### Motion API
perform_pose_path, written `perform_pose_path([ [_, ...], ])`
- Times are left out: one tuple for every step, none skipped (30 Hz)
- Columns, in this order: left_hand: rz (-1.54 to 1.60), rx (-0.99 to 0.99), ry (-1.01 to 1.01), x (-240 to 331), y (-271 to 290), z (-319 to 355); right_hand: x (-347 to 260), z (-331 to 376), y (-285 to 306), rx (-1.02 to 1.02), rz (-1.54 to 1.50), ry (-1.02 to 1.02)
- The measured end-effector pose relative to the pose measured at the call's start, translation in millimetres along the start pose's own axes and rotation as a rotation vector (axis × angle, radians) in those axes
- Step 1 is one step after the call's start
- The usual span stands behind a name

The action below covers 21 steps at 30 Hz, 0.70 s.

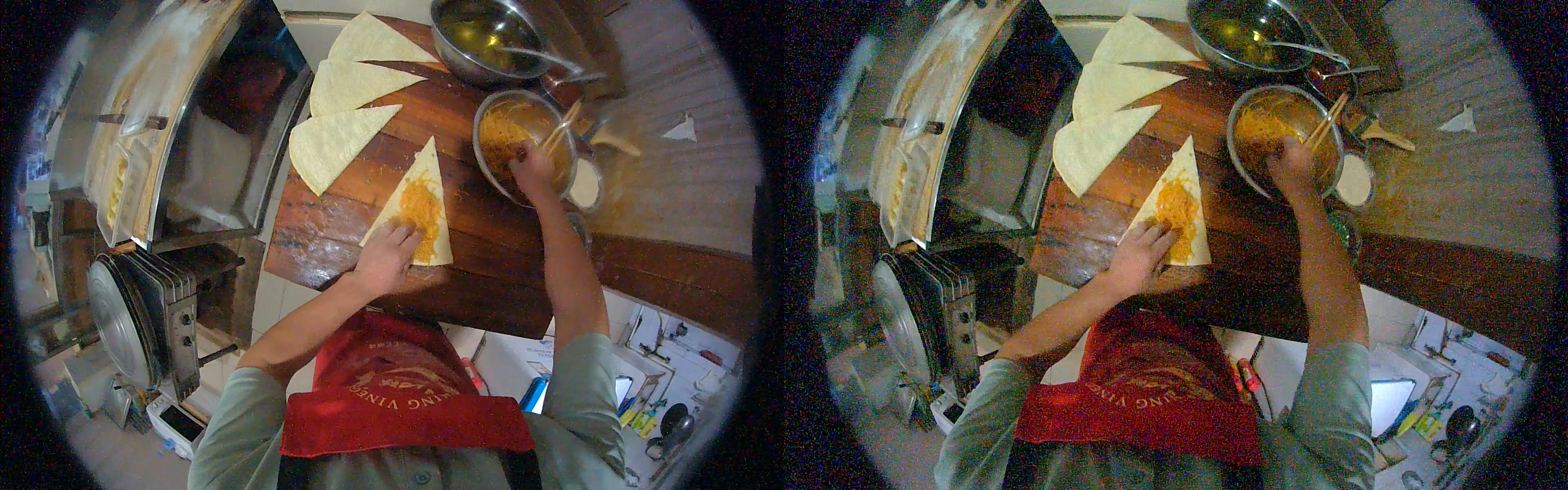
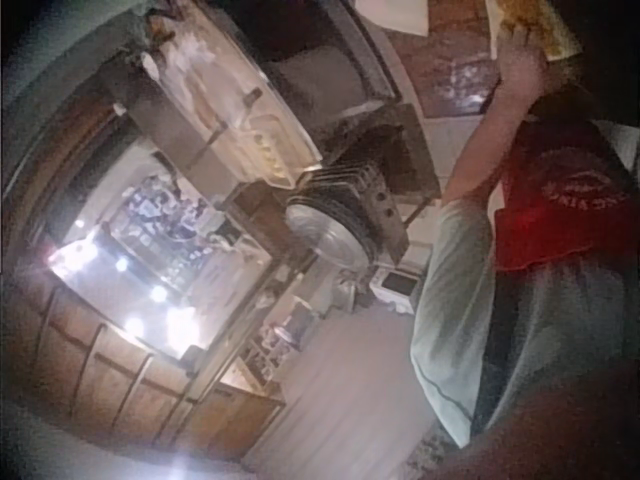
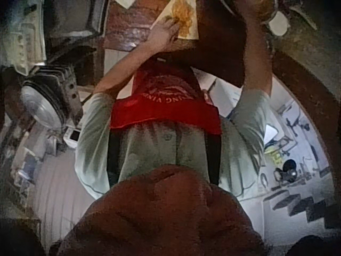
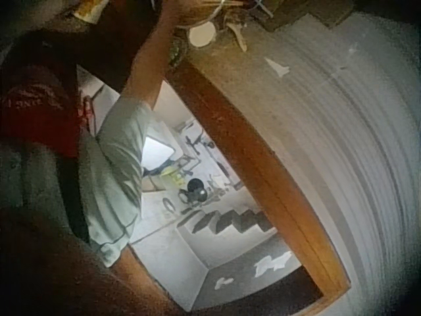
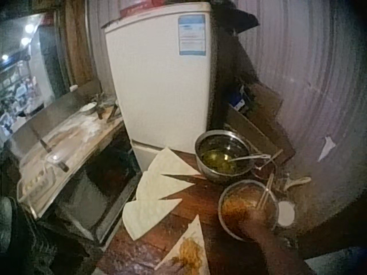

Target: The person fills triangular dough pieces with a shredded filling, folds them into sealed packets, and places them on a tray. The person repeats this process for multiple units throughout the clip.

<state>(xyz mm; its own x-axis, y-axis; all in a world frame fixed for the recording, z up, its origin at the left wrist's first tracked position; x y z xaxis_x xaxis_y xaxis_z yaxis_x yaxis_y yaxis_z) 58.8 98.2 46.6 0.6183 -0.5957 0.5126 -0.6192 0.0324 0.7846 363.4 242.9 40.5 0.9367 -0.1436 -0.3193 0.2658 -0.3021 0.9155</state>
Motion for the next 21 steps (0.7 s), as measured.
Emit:
perform_pose_path([
  [-0.046, -0.027, 0.006, -4.0, -1.5, -1.4, 4.6, -0.4, 5.4, 0.048, -0.021, -0.022],
  [-0.089, -0.051, 0.013, -7.7, -2.4, -3.0, 6.8, 0.3, 9.6, 0.048, -0.024, 0.041],
  [-0.132, -0.076, 0.018, -9.9, -2.9, -3.4, 9.8, 1.9, 15.4, 0.048, -0.025, 0.103],
  [-0.134, -0.080, 0.040, -10.6, -1.6, -3.2, 11.4, 5.1, 19.7, 0.049, -0.026, 0.165],
  [-0.141, -0.079, 0.063, -12.5, 1.3, -5.3, 13.3, 3.7, 31.1, 0.085, -0.116, 0.047],
  [-0.150, -0.082, 0.094, -15.1, 3.8, -4.5, 9.1, 4.7, 46.3, 0.113, -0.210, -0.070],
  [-0.141, -0.056, 0.104, -17.0, 6.4, -2.4, 6.5, 7.3, 57.9, 0.139, -0.304, -0.188],
  [-0.126, -0.032, 0.104, -17.2, 8.5, 0.1, 6.3, 13.1, 64.0, 0.118, -0.345, -0.254],
  [-0.114, -0.007, 0.107, -17.9, 11.1, 2.4, 5.2, 18.2, 66.7, 0.094, -0.388, -0.317],
  [-0.099, 0.014, 0.116, -17.7, 13.9, 4.3, 1.9, 24.9, 69.9, 0.070, -0.431, -0.379],
  [-0.084, 0.036, 0.127, -16.9, 16.7, 6.6, -17.5, 32.9, 81.0, 0.091, -0.503, -0.303],
  [-0.071, 0.056, 0.141, -16.6, 19.3, 9.2, -43.7, 46.2, 91.9, 0.110, -0.577, -0.226],
  [-0.050, 0.098, 0.154, -16.6, 23.8, 10.7, -69.8, 60.3, 101.2, 0.132, -0.649, -0.151],
  [-0.031, 0.139, 0.170, -17.0, 28.2, 13.2, -89.7, 76.0, 95.3, 0.042, -0.723, -0.228],
  [-0.011, 0.179, 0.184, -17.7, 32.2, 16.2, -107.4, 91.8, 87.2, -0.048, -0.794, -0.306],
  [-0.003, 0.191, 0.203, -21.2, 32.4, 20.0, -123.2, 105.4, 79.8, -0.017, -0.723, -0.135],
  [0.010, 0.201, 0.217, -26.0, 30.0, 24.2, -131.3, 122.6, 63.5, 0.019, -0.644, 0.032],
  [0.023, 0.209, 0.228, -27.8, 28.9, 25.7, -134.9, 142.8, 32.7, -0.085, -0.582, 0.150],
  [0.007, 0.199, 0.214, -23.9, 30.9, 25.2, -138.9, 160.1, 8.4, -0.193, -0.523, 0.270],
  [-0.014, 0.193, 0.207, -19.1, 35.4, 24.5, -134.7, 162.8, 11.7, -0.095, -0.528, 0.222],
  [-0.034, 0.186, 0.199, -15.4, 38.0, 23.2, -129.2, 166.7, 16.3, 0.003, -0.532, 0.172],
])
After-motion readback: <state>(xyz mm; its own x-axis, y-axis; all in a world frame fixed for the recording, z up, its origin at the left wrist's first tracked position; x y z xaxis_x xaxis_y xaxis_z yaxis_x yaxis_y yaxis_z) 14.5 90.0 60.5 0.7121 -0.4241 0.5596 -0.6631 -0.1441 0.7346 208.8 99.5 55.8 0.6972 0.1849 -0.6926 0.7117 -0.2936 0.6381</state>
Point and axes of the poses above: each hand's wrist, its own z-axis away from the middle knuckle, its own y-axis out of the back of the hand, x = y × z, the point moved 7 cm from there along -z, towards the middle knuckle, and after that the axes turned 14 degrees about x, right-handed, at the moved point
